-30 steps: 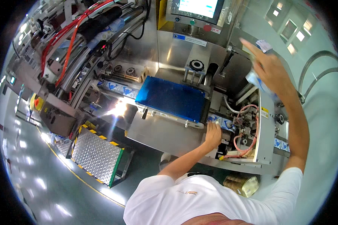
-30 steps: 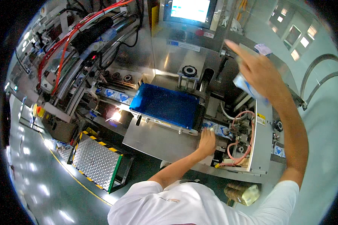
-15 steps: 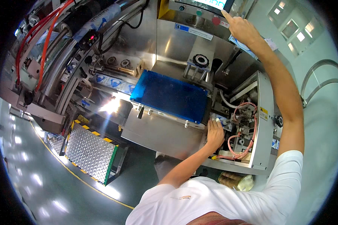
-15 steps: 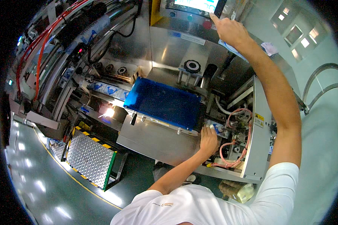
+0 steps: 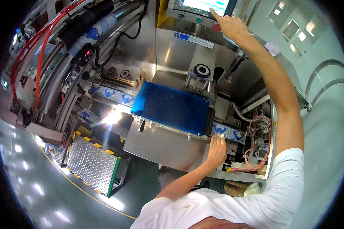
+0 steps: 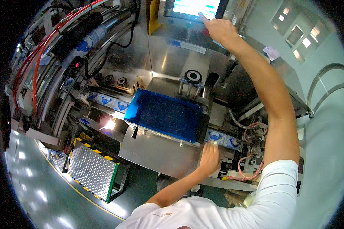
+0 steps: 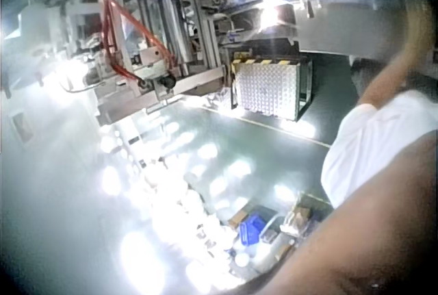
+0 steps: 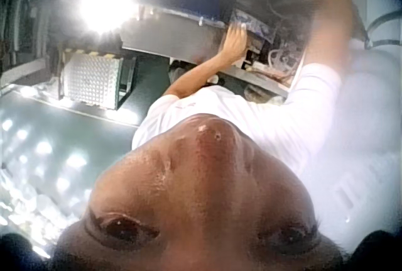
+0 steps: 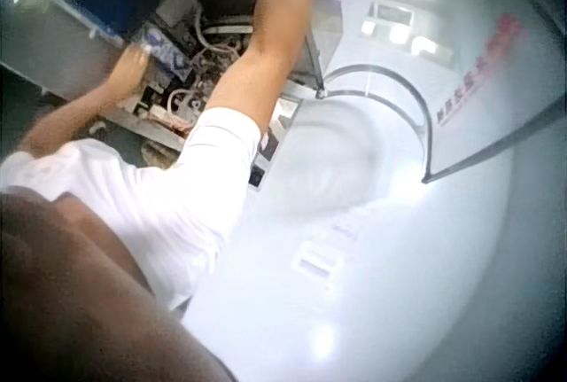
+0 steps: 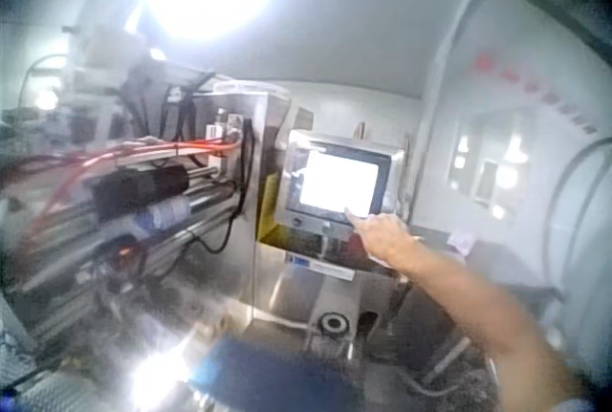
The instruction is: The person interacts with a control panel, collects packaged items from a conveyor, and uses shears to open several individual blue packages, removing the contents by hand.
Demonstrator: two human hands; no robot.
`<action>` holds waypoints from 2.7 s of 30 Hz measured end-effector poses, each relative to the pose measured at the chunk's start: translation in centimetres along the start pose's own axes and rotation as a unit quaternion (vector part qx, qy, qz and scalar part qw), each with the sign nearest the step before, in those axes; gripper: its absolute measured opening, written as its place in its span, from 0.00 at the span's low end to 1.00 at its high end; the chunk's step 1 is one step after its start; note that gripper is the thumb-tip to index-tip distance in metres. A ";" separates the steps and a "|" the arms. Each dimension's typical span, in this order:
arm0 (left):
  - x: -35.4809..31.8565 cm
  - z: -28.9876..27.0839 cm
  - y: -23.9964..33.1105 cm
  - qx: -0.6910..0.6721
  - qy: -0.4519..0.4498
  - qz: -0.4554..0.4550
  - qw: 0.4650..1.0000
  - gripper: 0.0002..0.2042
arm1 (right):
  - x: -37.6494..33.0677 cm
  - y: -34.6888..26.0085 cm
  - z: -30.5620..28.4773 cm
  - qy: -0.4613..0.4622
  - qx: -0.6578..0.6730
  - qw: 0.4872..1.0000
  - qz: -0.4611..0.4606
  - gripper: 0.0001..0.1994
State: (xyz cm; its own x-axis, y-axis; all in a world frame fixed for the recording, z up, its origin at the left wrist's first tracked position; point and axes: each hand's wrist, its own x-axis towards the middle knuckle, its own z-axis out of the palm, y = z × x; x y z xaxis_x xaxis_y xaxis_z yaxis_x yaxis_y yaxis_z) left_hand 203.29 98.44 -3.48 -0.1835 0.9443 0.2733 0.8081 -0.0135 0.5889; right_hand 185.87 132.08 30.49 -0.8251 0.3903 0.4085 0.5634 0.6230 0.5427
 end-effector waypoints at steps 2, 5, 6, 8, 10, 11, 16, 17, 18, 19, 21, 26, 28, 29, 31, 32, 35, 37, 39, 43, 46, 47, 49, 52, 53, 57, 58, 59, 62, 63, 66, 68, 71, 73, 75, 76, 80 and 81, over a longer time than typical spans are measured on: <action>-1.4 -0.4 -0.3 -0.022 -0.018 0.019 0.999 0.36 | 0.6 -0.1 0.4 0.015 0.001 1.000 0.004 0.41; -3.4 -0.3 -1.1 -0.035 -0.032 0.047 0.998 0.33 | 1.1 -0.2 1.2 0.032 -0.003 0.999 0.004 0.44; -3.6 -1.3 -1.3 -0.051 -0.043 0.055 0.996 0.33 | 1.2 -0.3 1.2 0.038 -0.004 0.999 0.003 0.44; -4.4 -3.1 -1.1 -0.117 -0.048 0.040 0.991 0.32 | 1.5 -0.7 0.9 0.040 -0.009 0.999 0.003 0.44; -5.2 -3.6 -1.5 -0.162 -0.046 0.038 0.985 0.32 | 1.9 -1.2 0.6 0.036 -0.007 0.999 0.002 0.44; -5.6 -3.3 -1.8 -0.171 -0.051 0.038 0.983 0.33 | 2.1 -1.3 0.5 0.030 -0.005 1.000 0.002 0.43; -6.2 -4.1 -2.5 -0.178 -0.062 0.040 0.981 0.30 | 3.1 -1.1 1.4 0.003 -0.031 0.999 0.014 0.43; -6.4 -4.1 -2.6 -0.173 -0.056 0.042 0.983 0.30 | 3.0 -1.4 1.4 0.004 -0.026 1.000 0.012 0.43; -6.7 -4.0 -2.5 -0.167 -0.051 0.045 0.984 0.29 | 2.8 -1.5 1.2 0.003 -0.022 1.000 0.012 0.43; -7.1 -3.8 -2.3 -0.163 -0.047 0.049 0.984 0.28 | 2.4 -1.2 1.0 -0.001 -0.021 1.000 0.018 0.42; -8.1 -3.8 -1.7 -0.188 -0.078 0.040 0.978 0.28 | 1.3 -0.8 -1.2 -0.008 -0.015 0.999 0.029 0.39; -12.7 -4.7 -0.2 -0.282 -0.159 -0.005 0.946 0.25 | -8.8 4.2 -11.8 -0.010 0.204 0.978 0.041 0.22; -14.7 -6.5 1.4 -0.349 -0.226 -0.025 0.909 0.20 | -17.1 8.0 -16.3 0.033 0.272 0.961 -0.018 0.21; -15.6 -6.8 2.7 -0.388 -0.209 -0.006 0.897 0.17 | -22.0 9.8 -18.7 0.063 0.301 0.952 0.010 0.21; -17.1 -6.4 5.2 -0.399 -0.220 0.039 0.889 0.17 | -31.8 10.5 -22.0 0.090 0.411 0.906 0.050 0.22; -16.5 -8.0 7.9 -0.433 -0.248 0.039 0.866 0.16 | -37.4 9.5 -23.5 0.070 0.477 0.869 0.114 0.23; -14.8 -6.4 16.9 -0.500 -0.226 0.159 0.821 0.47 | -53.2 6.9 -26.2 0.080 0.611 0.753 0.229 0.21; -15.5 -2.9 24.0 -0.581 -0.209 0.120 0.778 0.66 | -62.1 4.1 -23.2 0.073 0.643 0.744 0.167 0.19; -15.6 0.3 29.7 -0.700 -0.214 -0.030 0.680 0.63 | -68.4 -0.1 -20.3 0.000 0.682 0.678 0.274 0.17; -16.9 5.1 32.3 -0.699 -0.217 -0.087 0.676 0.31 | -74.7 -1.5 -16.3 -0.031 0.773 0.507 0.379 0.15; -19.8 8.5 31.0 -0.700 -0.264 -0.187 0.637 0.18 | -78.2 -0.7 -11.0 -0.057 0.782 0.518 0.341 0.14; -20.7 9.1 30.3 -0.686 -0.265 -0.201 0.647 0.17 | -80.2 0.3 -7.0 -0.058 0.712 0.610 0.343 0.15; -22.1 10.7 29.5 -0.656 -0.261 -0.195 0.681 0.17 | -84.1 4.0 0.4 -0.071 0.595 0.719 0.353 0.18; -22.7 11.7 29.5 -0.599 -0.261 -0.150 0.742 0.17 | -86.8 9.4 6.8 -0.075 0.442 0.845 0.292 0.22; -23.2 12.1 29.6 -0.584 -0.264 -0.150 0.753 0.17 | -87.7 10.9 8.2 -0.080 0.375 0.889 0.250 0.23; -24.3 11.9 30.6 -0.552 -0.249 -0.146 0.782 0.13 | -85.8 14.4 13.4 -0.096 0.353 0.917 0.156 0.35; -24.6 12.0 30.8 -0.542 -0.235 -0.150 0.793 0.15 | -84.9 14.8 14.6 -0.114 0.344 0.919 0.157 0.38; -25.1 12.1 31.3 -0.549 -0.235 -0.165 0.785 0.17 | -84.2 15.3 15.7 -0.131 0.336 0.920 0.153 0.40; -26.6 12.3 30.4 -0.519 -0.216 -0.171 0.809 0.22 | -80.1 15.9 18.8 -0.203 0.330 0.918 0.083 0.44; -27.2 13.1 30.5 -0.538 -0.188 -0.178 0.802 0.22 | -79.0 15.6 19.9 -0.193 0.343 0.916 0.085 0.48; -28.9 14.2 32.1 -0.544 -0.124 -0.225 0.799 0.23 | -75.6 14.0 22.3 -0.201 0.351 0.914 0.036 0.49; -30.1 15.1 33.4 -0.568 -0.094 -0.264 0.774 0.20 | -73.2 12.7 23.2 -0.249 0.311 0.917 0.023 0.50; -31.6 17.0 35.3 -0.585 -0.037 -0.286 0.758 0.18 | -72.5 11.2 25.1 -0.207 0.302 0.930 0.002 0.43; -32.7 18.8 35.3 -0.597 -0.026 -0.302 0.743 0.19 | -73.0 10.7 26.5 -0.157 0.294 0.943 -0.010 0.36; -32.8 19.7 36.0 -0.597 -0.026 -0.316 0.737 0.19 | -73.5 11.2 26.9 -0.124 0.305 0.944 -0.010 0.32; -33.3 20.8 35.8 -0.584 -0.024 -0.316 0.748 0.19 | -74.0 11.7 27.0 -0.108 0.310 0.945 -0.008 0.30; -33.0 21.5 34.2 -0.587 -0.016 -0.302 0.750 0.19 | -73.8 12.2 26.3 -0.150 0.308 0.940 0.001 0.26; -32.5 21.0 34.1 -0.603 -0.012 -0.300 0.739 0.19 | -73.8 12.4 26.2 -0.162 0.293 0.942 -0.003 0.27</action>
State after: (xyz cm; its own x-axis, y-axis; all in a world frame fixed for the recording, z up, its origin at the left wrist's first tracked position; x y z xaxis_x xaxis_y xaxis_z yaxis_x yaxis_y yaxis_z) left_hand 248.61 74.17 -8.24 -0.2856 0.9046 -0.3163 -0.5033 0.1393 0.8528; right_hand 252.62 128.76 -12.17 -0.8512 0.5132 0.1096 0.5170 0.8559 0.0074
